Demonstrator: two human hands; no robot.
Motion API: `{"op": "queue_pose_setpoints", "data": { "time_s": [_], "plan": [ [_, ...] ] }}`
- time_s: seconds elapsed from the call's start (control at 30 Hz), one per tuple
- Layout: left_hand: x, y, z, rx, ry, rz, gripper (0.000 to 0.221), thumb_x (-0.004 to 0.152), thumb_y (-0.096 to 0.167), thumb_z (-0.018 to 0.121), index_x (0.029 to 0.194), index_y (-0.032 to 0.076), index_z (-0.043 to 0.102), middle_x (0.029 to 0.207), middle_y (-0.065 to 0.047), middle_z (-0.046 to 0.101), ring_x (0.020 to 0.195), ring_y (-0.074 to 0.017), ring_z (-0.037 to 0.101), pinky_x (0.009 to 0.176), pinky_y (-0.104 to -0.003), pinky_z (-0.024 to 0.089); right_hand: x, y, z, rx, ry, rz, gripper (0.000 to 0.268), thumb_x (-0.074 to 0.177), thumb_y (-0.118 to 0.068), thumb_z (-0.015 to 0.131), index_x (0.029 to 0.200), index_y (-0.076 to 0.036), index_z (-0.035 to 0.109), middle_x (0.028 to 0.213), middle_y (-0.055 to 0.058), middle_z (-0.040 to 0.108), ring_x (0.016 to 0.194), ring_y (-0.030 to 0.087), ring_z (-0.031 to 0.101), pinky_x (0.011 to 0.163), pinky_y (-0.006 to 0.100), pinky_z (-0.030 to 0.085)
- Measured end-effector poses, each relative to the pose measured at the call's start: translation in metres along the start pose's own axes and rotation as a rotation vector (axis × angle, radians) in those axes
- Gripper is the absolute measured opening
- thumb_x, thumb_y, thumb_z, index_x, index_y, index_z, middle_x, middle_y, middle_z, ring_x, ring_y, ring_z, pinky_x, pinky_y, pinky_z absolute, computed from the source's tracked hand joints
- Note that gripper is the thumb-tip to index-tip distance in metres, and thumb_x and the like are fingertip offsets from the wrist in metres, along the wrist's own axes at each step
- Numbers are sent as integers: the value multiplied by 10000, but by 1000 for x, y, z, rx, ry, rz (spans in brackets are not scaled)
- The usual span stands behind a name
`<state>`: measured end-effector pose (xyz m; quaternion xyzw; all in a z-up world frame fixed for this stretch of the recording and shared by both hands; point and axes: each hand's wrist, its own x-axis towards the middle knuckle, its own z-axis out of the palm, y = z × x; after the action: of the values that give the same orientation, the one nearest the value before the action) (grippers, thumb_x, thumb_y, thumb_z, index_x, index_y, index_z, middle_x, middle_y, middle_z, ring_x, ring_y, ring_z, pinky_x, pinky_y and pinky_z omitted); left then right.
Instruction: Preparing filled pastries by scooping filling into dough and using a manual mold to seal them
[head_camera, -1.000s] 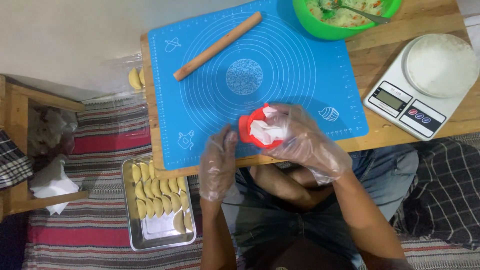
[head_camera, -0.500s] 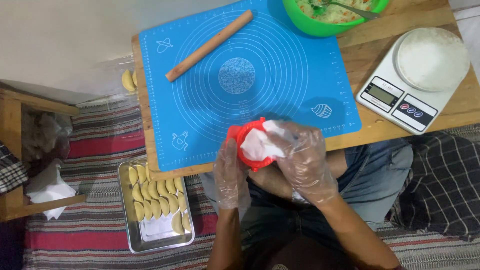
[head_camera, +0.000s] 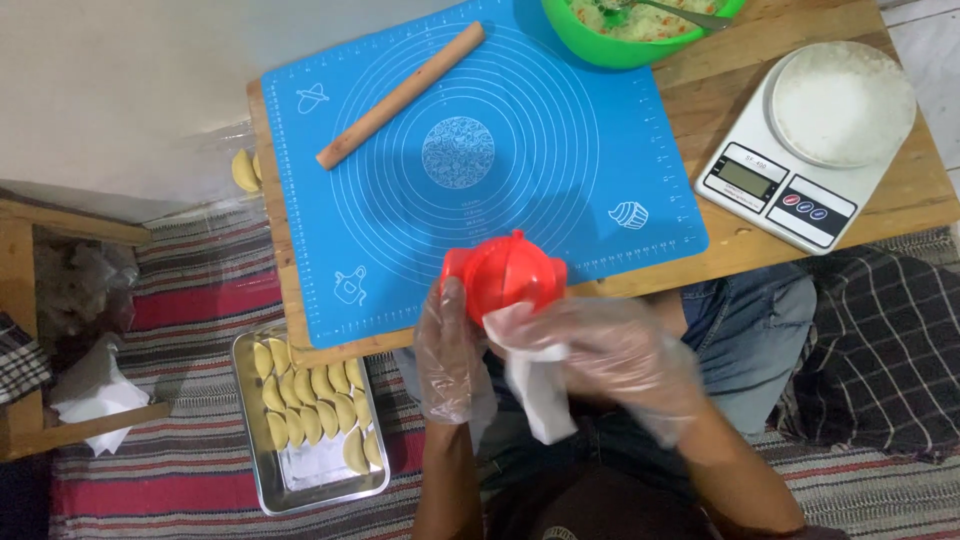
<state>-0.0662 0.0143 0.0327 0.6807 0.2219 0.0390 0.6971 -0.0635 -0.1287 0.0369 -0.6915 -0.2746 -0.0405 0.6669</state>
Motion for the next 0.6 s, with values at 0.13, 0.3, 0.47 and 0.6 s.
{"op": "queue_pose_setpoints", "data": {
  "time_s": [0.13,0.3,0.47,0.6],
  "plan": [
    [11,-29,-11,-130,57,-74,578,1039,448,472,1369,-12,590,1098,-314,699,930,-412,753,831,-494,638,3,-10,-7,-16,15,51,150,853,-28,759,990,30,741,997,197,774,910,366,745,853,478,598],
    [15,-78,-22,50,-92,160,462,1062,408,514,1180,1,698,989,-245,696,929,-343,741,634,-415,636,5,-22,-20,-50,62,113,234,824,-9,765,1046,49,723,1012,214,760,966,331,722,925,469,570],
    [19,-82,-23,-203,131,-35,401,1070,329,510,1211,-12,666,1068,-290,683,896,-354,712,773,-480,657,10,-32,-26,-68,95,194,349,786,16,774,1121,76,700,1032,238,742,1041,285,692,1021,457,532],
    [11,-53,-24,-100,43,-65,468,1052,401,522,1259,10,673,1089,-284,672,997,-421,728,766,-547,659,4,-26,-28,-84,126,244,407,767,28,778,1159,89,689,1043,250,733,1078,262,676,1069,452,514]
  ]
}}
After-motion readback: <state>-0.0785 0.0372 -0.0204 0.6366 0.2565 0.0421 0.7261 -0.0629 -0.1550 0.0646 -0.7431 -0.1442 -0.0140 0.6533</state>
